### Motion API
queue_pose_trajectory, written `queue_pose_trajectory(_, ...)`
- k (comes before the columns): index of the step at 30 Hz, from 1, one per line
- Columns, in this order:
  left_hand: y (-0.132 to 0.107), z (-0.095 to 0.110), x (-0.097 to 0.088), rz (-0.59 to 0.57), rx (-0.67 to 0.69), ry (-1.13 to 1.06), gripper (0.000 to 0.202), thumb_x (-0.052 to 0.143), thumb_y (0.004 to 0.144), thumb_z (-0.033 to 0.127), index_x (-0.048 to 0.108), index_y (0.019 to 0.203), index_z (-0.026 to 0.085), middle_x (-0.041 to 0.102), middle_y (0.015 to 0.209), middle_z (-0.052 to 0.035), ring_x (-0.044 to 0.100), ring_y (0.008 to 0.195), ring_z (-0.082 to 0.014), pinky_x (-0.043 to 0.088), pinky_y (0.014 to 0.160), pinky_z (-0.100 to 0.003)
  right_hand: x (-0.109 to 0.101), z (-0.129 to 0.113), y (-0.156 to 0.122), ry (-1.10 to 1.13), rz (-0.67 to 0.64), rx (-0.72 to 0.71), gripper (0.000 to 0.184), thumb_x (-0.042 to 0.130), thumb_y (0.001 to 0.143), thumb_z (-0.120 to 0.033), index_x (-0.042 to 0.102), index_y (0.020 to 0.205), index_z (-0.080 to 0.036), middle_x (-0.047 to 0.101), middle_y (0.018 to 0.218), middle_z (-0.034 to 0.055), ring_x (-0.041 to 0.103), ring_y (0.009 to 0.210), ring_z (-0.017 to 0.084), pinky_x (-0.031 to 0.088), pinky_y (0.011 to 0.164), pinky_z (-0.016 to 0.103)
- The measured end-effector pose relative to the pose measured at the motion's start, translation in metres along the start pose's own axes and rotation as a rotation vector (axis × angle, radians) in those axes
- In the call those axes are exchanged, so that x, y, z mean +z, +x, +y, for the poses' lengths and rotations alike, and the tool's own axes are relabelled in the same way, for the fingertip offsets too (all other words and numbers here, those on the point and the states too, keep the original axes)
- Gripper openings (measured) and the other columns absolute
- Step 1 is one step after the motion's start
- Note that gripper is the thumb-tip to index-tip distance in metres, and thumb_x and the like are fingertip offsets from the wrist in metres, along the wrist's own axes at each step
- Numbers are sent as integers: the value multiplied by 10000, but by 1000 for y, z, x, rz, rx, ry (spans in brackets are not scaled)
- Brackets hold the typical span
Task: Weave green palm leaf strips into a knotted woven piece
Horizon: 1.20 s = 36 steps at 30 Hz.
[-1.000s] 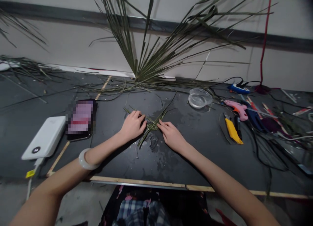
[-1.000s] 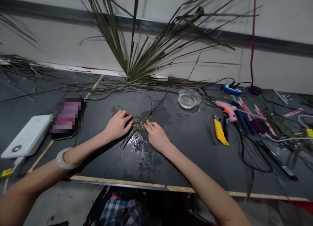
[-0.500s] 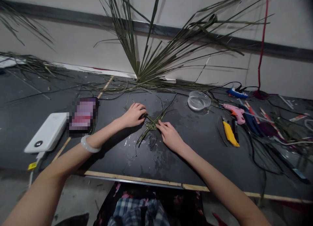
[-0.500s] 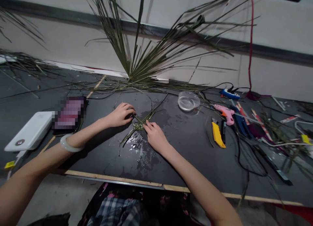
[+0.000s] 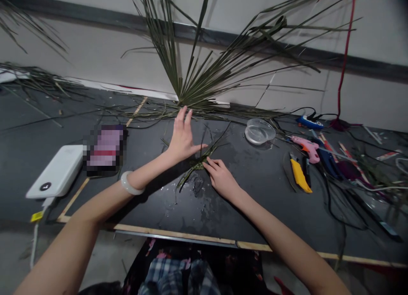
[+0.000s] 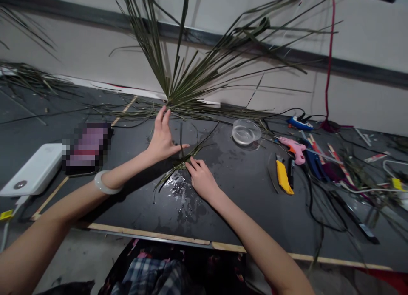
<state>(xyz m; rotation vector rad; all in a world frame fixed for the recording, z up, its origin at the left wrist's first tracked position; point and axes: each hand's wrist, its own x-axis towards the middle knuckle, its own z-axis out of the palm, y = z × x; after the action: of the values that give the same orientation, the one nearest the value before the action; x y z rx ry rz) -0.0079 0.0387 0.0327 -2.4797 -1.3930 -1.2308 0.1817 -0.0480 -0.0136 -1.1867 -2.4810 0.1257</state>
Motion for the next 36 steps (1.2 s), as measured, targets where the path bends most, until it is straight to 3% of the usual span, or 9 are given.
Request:
queue_pose_trajectory(3,1,-8,8,-329,-44,-144,453,652,770,485,614,1037,121,613,1067,-127,566,1032,-252,440,905,-368,-1,-1,0,-2,-15,6,434,409,829,-35,580,1228,-38,549,1294,214,486,1082,265,477,959,446)
queue_pose_trajectory(6,5,-7,13,-619,-8,-270,187,629,805,317,672,817,135,656,804,-48,606,755,-148,448,709,-234,-2,-1,1,0,-23,7,432,407,831,-37,579,1227,-34,549,1294,216,486,1085,267,475,962,442)
queue_pose_trajectory(9,12,-1,19,-721,-1,-307,153,630,793,271,686,834,135,666,772,-34,592,689,-121,405,627,-196,-1,-1,1,6,-22,1,437,397,834,-37,580,1231,-54,580,1257,204,482,1106,270,471,963,457)
queue_pose_trajectory(14,20,7,31,-730,-36,-252,198,672,763,284,670,861,112,661,743,-39,563,641,-120,365,578,-199,-2,-1,2,-21,-19,6,434,404,833,-44,584,1228,-70,579,1261,186,498,1077,261,477,950,436)
queue_pose_trajectory(19,21,10,38,-702,-31,-249,119,658,746,173,665,853,122,662,746,-26,556,641,-108,357,591,-192,-5,-2,2,-21,-33,-7,434,413,824,-35,578,1225,-43,584,1252,192,495,1074,258,470,963,415)
queue_pose_trajectory(28,20,13,33,-785,-49,-188,121,694,741,251,700,762,132,666,677,-32,568,601,-116,350,555,-201,-4,-1,1,-12,-19,-2,435,425,827,-42,581,1232,-77,599,1228,172,497,1077,257,476,962,428)
queue_pose_trajectory(36,14,24,35,-763,-181,-127,67,668,746,176,693,712,123,652,633,-56,583,596,-149,394,588,-235,-3,0,1,32,-27,18,448,411,835,-39,571,1249,-99,591,1240,167,475,1104,252,471,968,429)
